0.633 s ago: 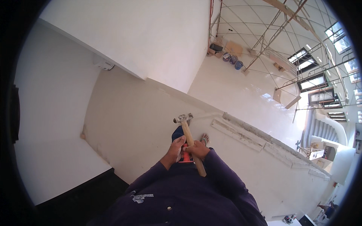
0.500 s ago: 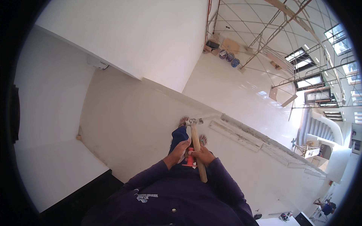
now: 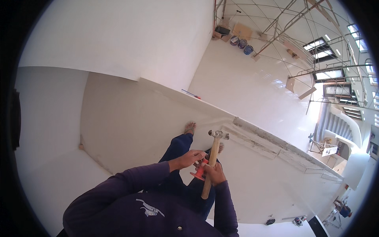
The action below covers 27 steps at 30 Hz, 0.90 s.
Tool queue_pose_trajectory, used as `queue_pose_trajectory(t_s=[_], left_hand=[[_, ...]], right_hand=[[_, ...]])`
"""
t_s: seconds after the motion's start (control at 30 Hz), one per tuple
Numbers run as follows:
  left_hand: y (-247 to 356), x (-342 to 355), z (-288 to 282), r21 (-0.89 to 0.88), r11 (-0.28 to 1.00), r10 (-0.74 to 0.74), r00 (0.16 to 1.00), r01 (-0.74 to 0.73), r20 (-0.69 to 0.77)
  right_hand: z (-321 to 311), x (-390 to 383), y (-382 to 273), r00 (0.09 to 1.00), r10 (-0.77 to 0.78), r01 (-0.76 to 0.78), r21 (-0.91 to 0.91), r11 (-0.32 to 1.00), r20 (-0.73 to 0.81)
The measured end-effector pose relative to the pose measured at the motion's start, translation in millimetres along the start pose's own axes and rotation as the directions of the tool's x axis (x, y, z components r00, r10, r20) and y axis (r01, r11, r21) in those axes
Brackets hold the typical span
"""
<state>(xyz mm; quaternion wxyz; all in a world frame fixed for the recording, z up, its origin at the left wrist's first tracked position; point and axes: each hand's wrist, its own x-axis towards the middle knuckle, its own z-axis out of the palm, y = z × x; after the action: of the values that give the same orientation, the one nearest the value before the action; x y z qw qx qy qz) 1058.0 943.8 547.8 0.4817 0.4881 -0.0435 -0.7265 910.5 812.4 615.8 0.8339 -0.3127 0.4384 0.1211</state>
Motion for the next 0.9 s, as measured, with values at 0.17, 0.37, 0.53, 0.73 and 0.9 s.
queue_pose_trajectory(t_s=[0.17,0.37,0.53,0.73,0.9], left_hand=[[-5,99,-27,0.034,0.993,-0.116,0.993,0.115,0.026],[-49,255,-59,0.078,0.988,-0.131,0.991,0.133,-0.03],[-119,371,-82,0.249,0.966,0.092,0.991,-0.065,-0.096],[-175,439,-123,0.346,0.937,0.104,0.987,-0.057,-0.121],[-226,466,-152,0.424,0.904,0.161,0.966,-0.062,-0.203]], right_hand=[[-55,87,26,1.0,-0.024,0.024,0.061,0.998,-0.001],[-160,201,49,0.98,-0.15,0.164,0.106,0.981,-0.128],[-247,286,87,0.97,-0.218,0.226,0.072,0.972,-0.103],[-304,370,144,0.96,-0.271,0.278,0.114,0.954,-0.074],[-333,414,187,0.966,-0.26,0.26,0.106,0.96,-0.01]])
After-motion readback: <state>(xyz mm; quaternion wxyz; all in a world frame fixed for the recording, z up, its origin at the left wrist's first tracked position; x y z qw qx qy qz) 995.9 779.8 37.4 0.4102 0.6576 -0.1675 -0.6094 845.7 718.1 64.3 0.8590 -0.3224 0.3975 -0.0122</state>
